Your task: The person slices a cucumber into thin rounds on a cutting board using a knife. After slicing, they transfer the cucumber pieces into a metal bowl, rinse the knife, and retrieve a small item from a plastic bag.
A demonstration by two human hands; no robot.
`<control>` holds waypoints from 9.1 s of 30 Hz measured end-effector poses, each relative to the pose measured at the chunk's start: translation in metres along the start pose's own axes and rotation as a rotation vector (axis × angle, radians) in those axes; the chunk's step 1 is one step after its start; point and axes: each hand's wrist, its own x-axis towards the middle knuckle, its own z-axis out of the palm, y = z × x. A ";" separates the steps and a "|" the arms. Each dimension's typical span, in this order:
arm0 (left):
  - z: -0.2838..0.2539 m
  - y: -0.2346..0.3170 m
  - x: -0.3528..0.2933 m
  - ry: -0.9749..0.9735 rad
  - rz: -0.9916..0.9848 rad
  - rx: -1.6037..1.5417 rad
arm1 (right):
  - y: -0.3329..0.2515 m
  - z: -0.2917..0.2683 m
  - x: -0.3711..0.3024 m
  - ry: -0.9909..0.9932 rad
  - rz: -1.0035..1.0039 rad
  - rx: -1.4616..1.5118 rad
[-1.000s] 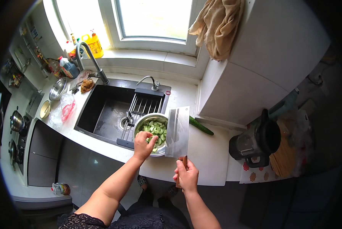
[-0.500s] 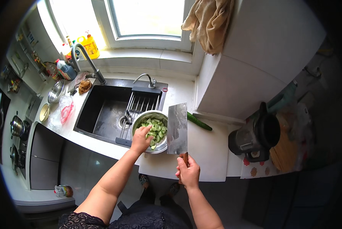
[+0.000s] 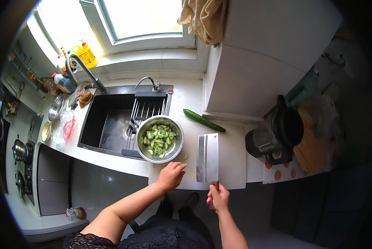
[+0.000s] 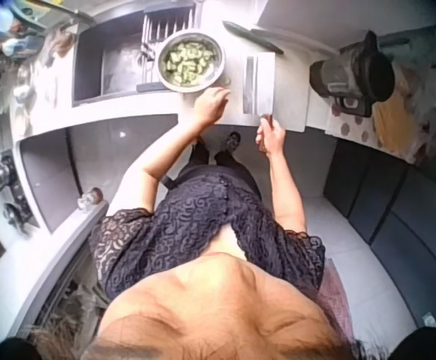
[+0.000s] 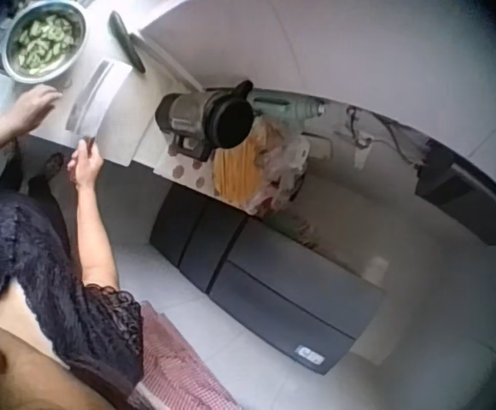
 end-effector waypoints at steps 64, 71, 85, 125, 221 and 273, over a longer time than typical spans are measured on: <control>-0.091 -0.080 -0.039 0.488 -1.237 -1.141 | -0.070 0.040 0.234 0.167 -0.986 -1.380; -0.103 -0.071 -0.069 0.404 -1.255 -1.124 | -0.081 0.067 0.275 0.022 -0.516 -1.516; -0.047 -0.082 -0.018 0.244 -1.156 -1.087 | -0.078 -0.034 0.170 0.252 -0.670 -1.458; -0.342 -0.452 0.026 0.321 -0.232 0.255 | -0.057 0.518 0.095 -0.154 -0.875 -1.477; -0.252 -0.418 -0.031 -0.179 -0.491 -0.541 | -0.032 0.588 0.055 -0.138 0.233 -0.057; -0.224 -0.212 -0.001 0.059 -0.588 -1.243 | -0.050 0.308 -0.001 0.534 -1.098 -1.096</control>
